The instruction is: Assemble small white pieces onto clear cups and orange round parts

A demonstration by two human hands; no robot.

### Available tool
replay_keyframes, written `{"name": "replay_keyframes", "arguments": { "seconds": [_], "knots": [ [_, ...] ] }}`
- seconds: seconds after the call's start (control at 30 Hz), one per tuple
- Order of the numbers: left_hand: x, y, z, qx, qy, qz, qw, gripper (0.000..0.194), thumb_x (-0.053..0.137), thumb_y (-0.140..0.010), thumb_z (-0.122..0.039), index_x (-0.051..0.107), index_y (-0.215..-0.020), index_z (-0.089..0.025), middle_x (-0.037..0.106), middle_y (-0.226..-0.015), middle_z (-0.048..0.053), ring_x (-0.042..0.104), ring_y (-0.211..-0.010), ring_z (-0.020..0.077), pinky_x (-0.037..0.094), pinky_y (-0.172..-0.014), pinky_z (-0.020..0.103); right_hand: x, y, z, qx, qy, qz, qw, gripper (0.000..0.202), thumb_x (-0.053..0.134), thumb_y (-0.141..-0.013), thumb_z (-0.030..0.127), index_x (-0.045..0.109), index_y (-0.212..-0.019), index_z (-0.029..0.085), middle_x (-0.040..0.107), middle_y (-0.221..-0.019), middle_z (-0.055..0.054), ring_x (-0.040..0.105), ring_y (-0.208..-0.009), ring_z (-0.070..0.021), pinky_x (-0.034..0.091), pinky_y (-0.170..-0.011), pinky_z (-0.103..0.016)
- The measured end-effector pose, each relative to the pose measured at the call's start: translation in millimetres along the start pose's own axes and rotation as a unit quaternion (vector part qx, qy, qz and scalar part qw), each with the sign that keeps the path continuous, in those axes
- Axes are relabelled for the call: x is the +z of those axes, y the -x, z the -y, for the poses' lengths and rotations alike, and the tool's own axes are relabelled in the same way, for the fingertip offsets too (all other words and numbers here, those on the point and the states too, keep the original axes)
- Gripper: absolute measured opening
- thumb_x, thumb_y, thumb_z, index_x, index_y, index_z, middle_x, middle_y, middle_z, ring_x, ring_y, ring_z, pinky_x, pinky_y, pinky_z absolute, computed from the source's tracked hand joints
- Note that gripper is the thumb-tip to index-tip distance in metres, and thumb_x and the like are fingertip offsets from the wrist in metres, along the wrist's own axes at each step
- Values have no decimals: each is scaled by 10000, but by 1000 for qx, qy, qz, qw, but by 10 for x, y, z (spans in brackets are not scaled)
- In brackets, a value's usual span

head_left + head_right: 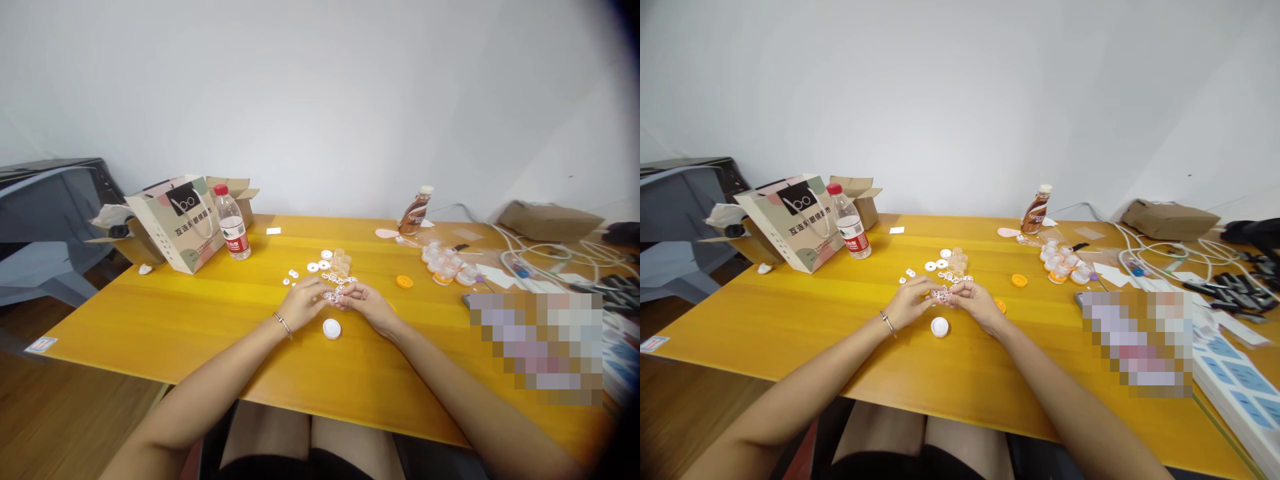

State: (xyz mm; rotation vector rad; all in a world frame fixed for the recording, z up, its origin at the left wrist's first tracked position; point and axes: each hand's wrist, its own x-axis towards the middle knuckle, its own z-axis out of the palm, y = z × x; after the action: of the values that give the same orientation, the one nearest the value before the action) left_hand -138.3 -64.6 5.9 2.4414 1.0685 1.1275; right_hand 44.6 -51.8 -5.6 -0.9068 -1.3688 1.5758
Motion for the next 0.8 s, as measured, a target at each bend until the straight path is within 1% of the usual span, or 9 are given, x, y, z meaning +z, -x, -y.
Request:
{"name": "replay_keyframes", "arguments": {
  "seconds": [0.1,0.3,0.43,0.53,0.6,0.67,0.8],
  "knots": [
    [38,8,-8,10,-10,-2,1000,191,546,-760,-235,604,-940,-207,568,-899,47,519,-854,148,428,-770,279,26,14,7,-10,2,8,1000,220,704,-581,296,551,-689,180,664,-696,5,616,-677,-128,461,-696,-287],
    [97,9,-34,-12,-40,-9,999,185,549,-757,-295,621,-904,-208,550,-796,39,508,-772,147,422,-717,275,56,20,-3,-8,9,-1,1000,237,712,-567,304,543,-685,185,664,-729,10,620,-716,-135,451,-754,-306],
    [100,12,-59,-18,-44,-22,999,192,544,-759,-307,622,-905,-209,557,-818,42,509,-791,154,417,-737,282,63,16,-6,-15,10,-6,1000,216,705,-582,294,551,-692,190,667,-744,12,619,-735,-133,444,-768,-297],
    [92,13,-73,-24,-12,-24,999,225,537,-765,-309,610,-955,-214,569,-859,44,517,-817,151,419,-757,278,59,12,0,-21,5,-11,1000,199,698,-596,283,558,-704,191,669,-758,9,619,-734,-128,443,-770,-290],
    [92,10,-70,-42,26,-28,998,245,531,-770,-311,599,-981,-209,572,-883,46,527,-821,141,426,-749,259,53,10,9,-27,1,-15,1000,198,697,-597,288,563,-706,191,670,-764,6,620,-737,-133,446,-769,-293],
    [100,2,-50,-70,61,-33,995,233,538,-763,-319,610,-945,-193,582,-863,44,539,-794,131,435,-710,239,47,9,19,-30,-1,-17,999,208,702,-588,299,566,-704,191,671,-765,0,623,-747,-145,449,-770,-302],
    [137,-15,14,-131,105,-32,985,191,579,-725,-326,626,-810,-161,613,-753,26,556,-704,121,424,-612,213,50,15,40,-37,-3,-19,999,220,709,-578,302,564,-703,194,670,-769,0,625,-763,-156,450,-784,-313]
  ]
}}
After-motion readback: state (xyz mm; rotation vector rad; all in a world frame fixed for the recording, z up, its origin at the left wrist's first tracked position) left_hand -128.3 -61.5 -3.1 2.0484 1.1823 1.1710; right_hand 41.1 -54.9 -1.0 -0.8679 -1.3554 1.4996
